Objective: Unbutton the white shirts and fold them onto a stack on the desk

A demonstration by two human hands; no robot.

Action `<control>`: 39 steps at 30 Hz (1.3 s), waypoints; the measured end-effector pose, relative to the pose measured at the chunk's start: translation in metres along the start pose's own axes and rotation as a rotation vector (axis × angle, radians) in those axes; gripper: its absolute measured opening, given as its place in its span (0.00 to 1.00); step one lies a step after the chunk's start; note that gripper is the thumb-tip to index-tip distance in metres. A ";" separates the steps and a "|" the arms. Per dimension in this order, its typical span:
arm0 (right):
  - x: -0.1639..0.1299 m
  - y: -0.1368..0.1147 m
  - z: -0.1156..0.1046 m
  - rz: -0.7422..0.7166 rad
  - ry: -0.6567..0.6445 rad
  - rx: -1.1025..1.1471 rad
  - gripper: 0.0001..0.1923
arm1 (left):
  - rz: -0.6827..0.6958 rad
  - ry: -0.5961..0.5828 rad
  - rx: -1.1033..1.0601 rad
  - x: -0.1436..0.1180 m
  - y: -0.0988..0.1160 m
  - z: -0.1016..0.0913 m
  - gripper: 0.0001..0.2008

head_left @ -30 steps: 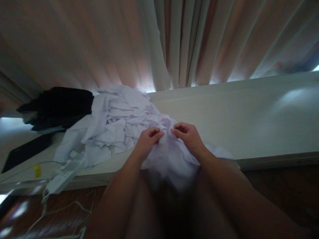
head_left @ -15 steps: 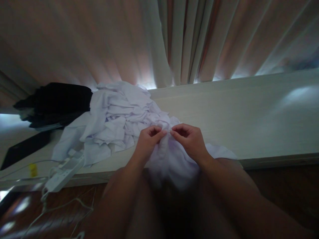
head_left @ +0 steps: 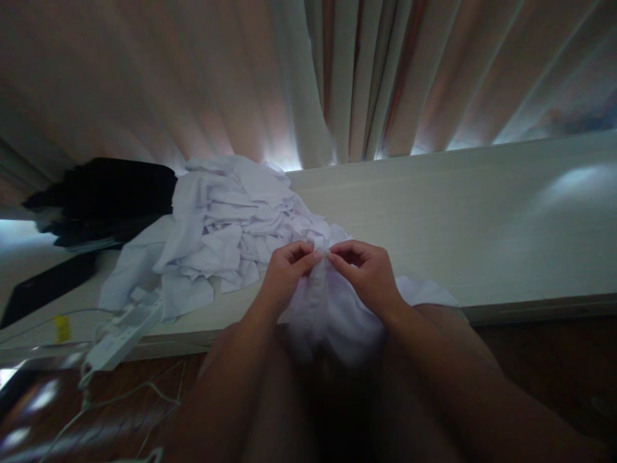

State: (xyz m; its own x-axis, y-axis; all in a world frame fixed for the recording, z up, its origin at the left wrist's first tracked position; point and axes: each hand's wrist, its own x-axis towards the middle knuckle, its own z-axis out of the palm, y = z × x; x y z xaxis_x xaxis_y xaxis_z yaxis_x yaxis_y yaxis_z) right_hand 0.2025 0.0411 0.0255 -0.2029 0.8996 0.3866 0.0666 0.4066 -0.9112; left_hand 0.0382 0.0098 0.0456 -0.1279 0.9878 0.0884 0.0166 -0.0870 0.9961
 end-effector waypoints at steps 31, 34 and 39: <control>0.007 0.014 -0.006 0.051 -0.119 0.005 0.07 | -0.075 -0.067 0.140 0.005 -0.014 -0.002 0.10; 0.007 0.013 -0.005 0.003 -0.101 -0.055 0.06 | -0.046 -0.049 0.191 0.005 -0.013 -0.003 0.11; 0.009 0.008 -0.005 -0.103 -0.095 -0.147 0.03 | 0.076 -0.088 0.389 0.004 -0.013 -0.003 0.15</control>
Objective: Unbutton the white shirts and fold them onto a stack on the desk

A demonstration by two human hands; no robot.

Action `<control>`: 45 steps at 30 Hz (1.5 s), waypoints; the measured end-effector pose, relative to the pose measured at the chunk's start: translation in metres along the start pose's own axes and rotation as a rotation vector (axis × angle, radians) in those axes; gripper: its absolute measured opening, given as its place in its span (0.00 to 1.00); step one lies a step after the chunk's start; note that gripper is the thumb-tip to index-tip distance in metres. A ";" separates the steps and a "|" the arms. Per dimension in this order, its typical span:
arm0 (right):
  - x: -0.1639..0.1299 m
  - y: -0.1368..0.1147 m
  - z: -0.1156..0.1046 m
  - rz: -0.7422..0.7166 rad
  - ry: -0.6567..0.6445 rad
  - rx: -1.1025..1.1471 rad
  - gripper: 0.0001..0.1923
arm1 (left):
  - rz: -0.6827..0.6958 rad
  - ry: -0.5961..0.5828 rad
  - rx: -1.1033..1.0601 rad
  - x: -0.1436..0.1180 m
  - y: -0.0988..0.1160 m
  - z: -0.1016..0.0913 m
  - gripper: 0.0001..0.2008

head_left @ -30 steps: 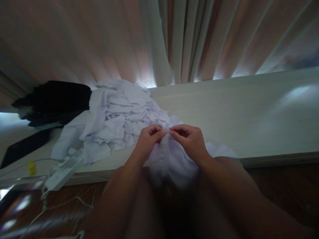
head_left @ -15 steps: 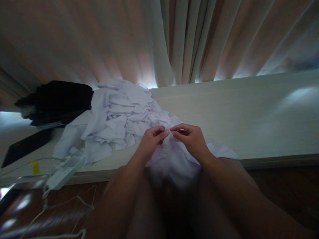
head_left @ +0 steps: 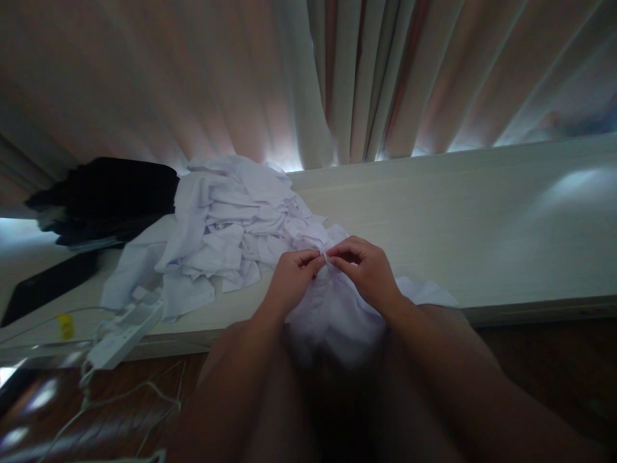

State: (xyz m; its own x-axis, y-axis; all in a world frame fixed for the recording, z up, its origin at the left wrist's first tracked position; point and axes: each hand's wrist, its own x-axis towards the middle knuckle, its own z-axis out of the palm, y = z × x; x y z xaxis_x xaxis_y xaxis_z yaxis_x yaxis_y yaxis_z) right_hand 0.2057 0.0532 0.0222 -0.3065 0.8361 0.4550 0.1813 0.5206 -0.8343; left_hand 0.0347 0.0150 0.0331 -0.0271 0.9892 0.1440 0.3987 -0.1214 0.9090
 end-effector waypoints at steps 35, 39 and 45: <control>0.004 0.015 -0.006 0.175 -0.121 0.147 0.10 | 0.093 -0.147 0.127 -0.002 -0.002 0.006 0.13; 0.003 0.016 -0.006 0.168 -0.132 0.094 0.09 | 0.095 -0.115 0.188 -0.003 -0.001 0.006 0.12; 0.003 0.017 -0.006 0.102 -0.123 -0.002 0.09 | 0.081 -0.135 0.243 -0.002 -0.003 0.007 0.11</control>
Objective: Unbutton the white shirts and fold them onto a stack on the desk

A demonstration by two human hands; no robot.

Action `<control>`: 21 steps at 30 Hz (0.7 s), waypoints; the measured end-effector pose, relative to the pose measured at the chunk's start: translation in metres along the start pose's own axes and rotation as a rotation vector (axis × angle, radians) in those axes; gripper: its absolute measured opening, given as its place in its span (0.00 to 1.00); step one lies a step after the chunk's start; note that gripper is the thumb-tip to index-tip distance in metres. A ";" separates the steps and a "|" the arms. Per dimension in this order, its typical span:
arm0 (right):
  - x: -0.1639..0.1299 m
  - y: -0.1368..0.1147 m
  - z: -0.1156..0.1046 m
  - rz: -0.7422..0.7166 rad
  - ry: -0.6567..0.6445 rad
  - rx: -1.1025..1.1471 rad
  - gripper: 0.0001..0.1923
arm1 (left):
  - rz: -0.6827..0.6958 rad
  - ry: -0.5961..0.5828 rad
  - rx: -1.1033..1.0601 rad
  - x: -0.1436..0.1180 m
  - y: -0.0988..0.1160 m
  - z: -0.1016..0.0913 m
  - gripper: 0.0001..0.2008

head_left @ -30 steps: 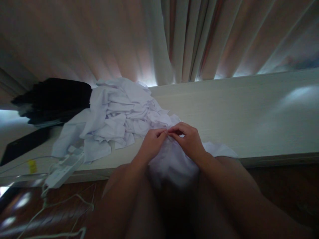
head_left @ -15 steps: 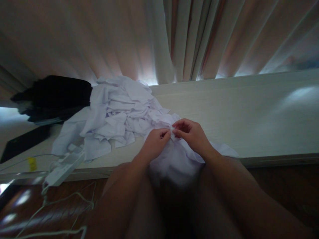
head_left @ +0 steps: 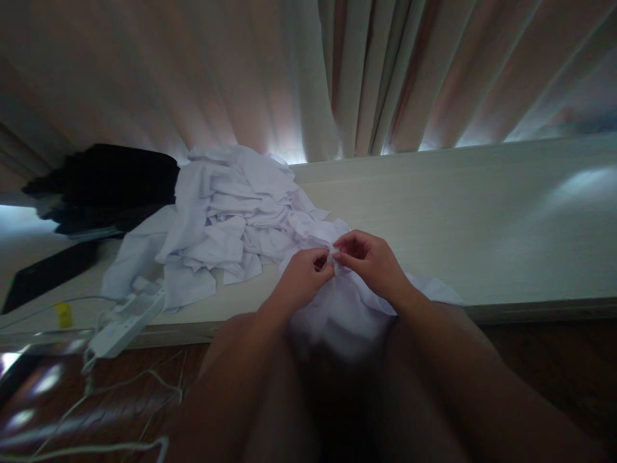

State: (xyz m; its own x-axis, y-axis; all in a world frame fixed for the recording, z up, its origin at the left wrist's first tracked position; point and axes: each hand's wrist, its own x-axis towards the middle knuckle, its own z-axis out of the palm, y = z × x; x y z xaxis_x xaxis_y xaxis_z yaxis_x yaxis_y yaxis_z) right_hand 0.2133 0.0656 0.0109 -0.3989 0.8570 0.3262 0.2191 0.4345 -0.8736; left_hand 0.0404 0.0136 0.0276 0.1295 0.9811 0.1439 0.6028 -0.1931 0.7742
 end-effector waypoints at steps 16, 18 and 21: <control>0.003 -0.003 -0.008 0.056 -0.071 -0.066 0.10 | 0.034 -0.016 0.010 0.000 -0.002 0.001 0.10; 0.003 -0.003 -0.009 0.063 -0.077 -0.071 0.10 | 0.027 -0.016 0.011 0.000 -0.002 0.001 0.10; 0.003 -0.002 -0.009 0.067 -0.084 -0.064 0.11 | 0.028 -0.012 0.003 0.000 -0.003 0.000 0.10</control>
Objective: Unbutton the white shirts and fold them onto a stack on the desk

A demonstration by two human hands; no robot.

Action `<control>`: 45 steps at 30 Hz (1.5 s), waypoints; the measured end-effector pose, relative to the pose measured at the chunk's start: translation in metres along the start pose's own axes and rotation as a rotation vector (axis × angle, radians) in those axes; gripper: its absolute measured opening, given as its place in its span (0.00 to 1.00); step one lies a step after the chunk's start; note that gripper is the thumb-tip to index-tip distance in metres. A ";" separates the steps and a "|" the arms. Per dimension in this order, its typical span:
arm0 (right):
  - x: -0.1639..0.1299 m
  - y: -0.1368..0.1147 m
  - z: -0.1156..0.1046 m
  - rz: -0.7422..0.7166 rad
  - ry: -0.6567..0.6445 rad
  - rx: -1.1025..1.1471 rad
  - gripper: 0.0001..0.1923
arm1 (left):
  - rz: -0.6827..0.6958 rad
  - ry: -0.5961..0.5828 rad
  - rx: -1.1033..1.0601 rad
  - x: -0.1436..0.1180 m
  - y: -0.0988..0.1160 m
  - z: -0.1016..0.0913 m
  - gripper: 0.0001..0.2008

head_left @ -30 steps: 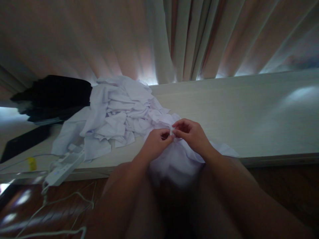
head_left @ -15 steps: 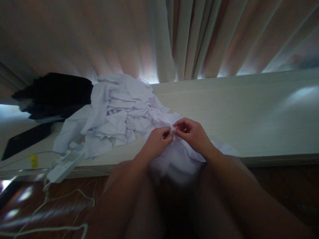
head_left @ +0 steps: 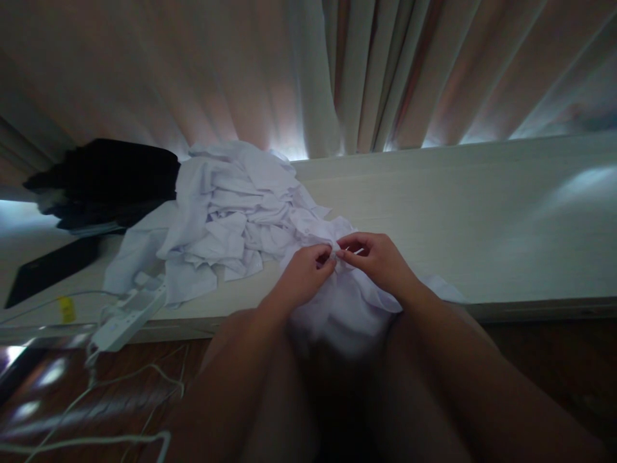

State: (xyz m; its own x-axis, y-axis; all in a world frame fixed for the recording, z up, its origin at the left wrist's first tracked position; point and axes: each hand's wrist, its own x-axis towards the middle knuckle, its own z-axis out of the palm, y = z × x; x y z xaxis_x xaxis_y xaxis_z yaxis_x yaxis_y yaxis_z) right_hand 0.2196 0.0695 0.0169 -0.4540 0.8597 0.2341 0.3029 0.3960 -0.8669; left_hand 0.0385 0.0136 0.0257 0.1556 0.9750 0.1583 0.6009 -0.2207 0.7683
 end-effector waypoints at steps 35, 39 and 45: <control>-0.002 -0.001 -0.013 0.100 -0.232 0.340 0.11 | -0.070 0.144 -0.244 0.002 0.006 -0.006 0.09; -0.004 -0.005 -0.011 0.061 -0.287 0.260 0.08 | -0.131 0.125 -0.417 0.001 0.010 -0.011 0.09; -0.003 -0.008 -0.007 0.056 -0.255 0.290 0.06 | -0.187 0.080 -0.481 0.000 0.009 -0.012 0.12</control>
State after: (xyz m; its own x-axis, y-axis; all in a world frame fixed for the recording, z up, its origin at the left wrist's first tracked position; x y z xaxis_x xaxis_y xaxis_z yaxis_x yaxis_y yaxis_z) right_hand 0.2243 0.0655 0.0260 -0.6483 0.7551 0.0971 0.1007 0.2115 -0.9722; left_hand 0.0342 0.0123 0.0398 0.0088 0.9997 0.0239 0.1821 -0.0251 0.9830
